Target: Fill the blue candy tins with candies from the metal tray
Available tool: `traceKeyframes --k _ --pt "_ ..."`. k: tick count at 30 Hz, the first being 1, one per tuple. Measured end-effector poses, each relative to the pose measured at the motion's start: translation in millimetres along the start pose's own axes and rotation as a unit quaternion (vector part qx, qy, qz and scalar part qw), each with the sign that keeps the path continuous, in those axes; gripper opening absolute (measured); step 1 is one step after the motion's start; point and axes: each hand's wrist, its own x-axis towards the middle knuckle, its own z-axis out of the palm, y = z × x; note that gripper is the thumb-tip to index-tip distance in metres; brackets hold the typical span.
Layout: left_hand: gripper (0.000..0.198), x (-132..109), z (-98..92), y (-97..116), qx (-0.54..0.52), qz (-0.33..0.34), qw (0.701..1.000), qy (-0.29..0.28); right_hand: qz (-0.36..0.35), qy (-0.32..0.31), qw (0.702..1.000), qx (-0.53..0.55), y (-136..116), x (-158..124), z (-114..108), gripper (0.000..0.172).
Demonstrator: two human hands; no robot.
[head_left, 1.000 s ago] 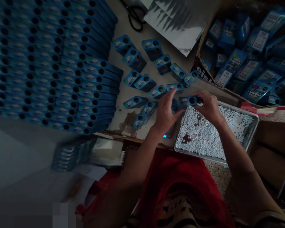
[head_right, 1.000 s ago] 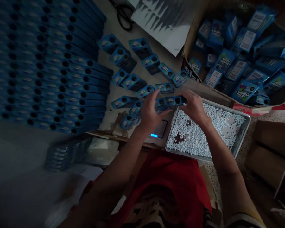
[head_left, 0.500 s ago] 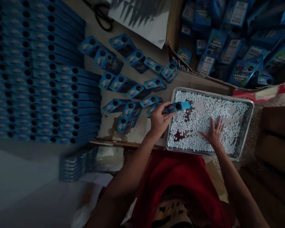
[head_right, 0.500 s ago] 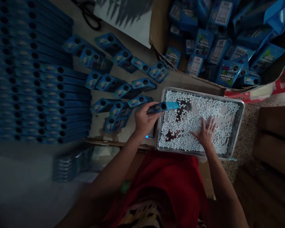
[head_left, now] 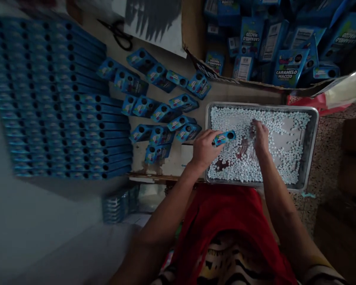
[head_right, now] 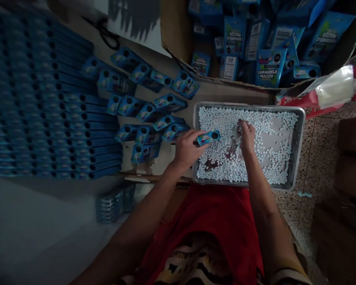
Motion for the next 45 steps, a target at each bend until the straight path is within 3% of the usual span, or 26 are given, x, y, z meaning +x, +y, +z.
traceKeyframes --k 3,5,10,15,21,24,31,37,41,43,45 --pt "0.036 0.7 0.5 4.7 0.015 0.006 0.999 -0.035 0.045 -0.049 0.975 0.21 -33.7 -16.2 4.9 0.05" --pt "0.036 1.2 -1.3 6.7 0.012 0.01 0.998 -0.057 0.035 -0.061 0.947 0.312 -57.3 -29.9 7.8 0.049" --pt "0.036 2.8 -7.6 8.0 -0.001 0.006 0.998 -0.068 -0.024 -0.063 0.952 0.3 -95.5 -47.8 20.5 0.049" --pt "0.037 4.8 -9.2 7.8 0.001 0.007 0.996 -0.089 -0.013 -0.029 0.945 0.326 -104.1 -50.6 30.4 0.037" --pt "0.036 4.3 -11.5 8.2 -0.016 0.014 0.995 -0.093 -0.032 0.033 0.958 0.284 -115.9 -56.8 36.6 0.049" --pt "0.036 4.7 -11.6 7.1 -0.013 0.011 0.996 -0.085 -0.033 0.035 0.955 0.293 -120.1 -60.7 35.9 0.051" --pt "0.029 6.9 -8.8 10.9 -0.013 0.008 0.999 -0.051 -0.103 -0.005 0.961 0.255 -115.7 -66.3 34.5 0.057" --pt "0.03 11.7 1.2 8.2 -0.057 -0.014 0.998 0.002 -0.088 -0.006 0.983 0.164 -100.4 -79.3 29.5 0.067" --pt "0.036 5.7 10.1 -5.5 -0.134 -0.068 0.988 0.017 -0.058 0.081 0.995 -0.02 -49.5 -63.7 1.4 0.054" --pt "0.039 -1.2 9.7 -10.2 -0.172 -0.067 0.983 -0.001 -0.073 0.111 0.976 -0.17 -23.2 -43.4 -10.2 0.049" --pt "0.038 -8.0 6.3 -11.6 -0.189 -0.057 0.98 -0.005 -0.117 0.08 0.944 -0.299 -5.1 -21.5 -11.7 0.057"
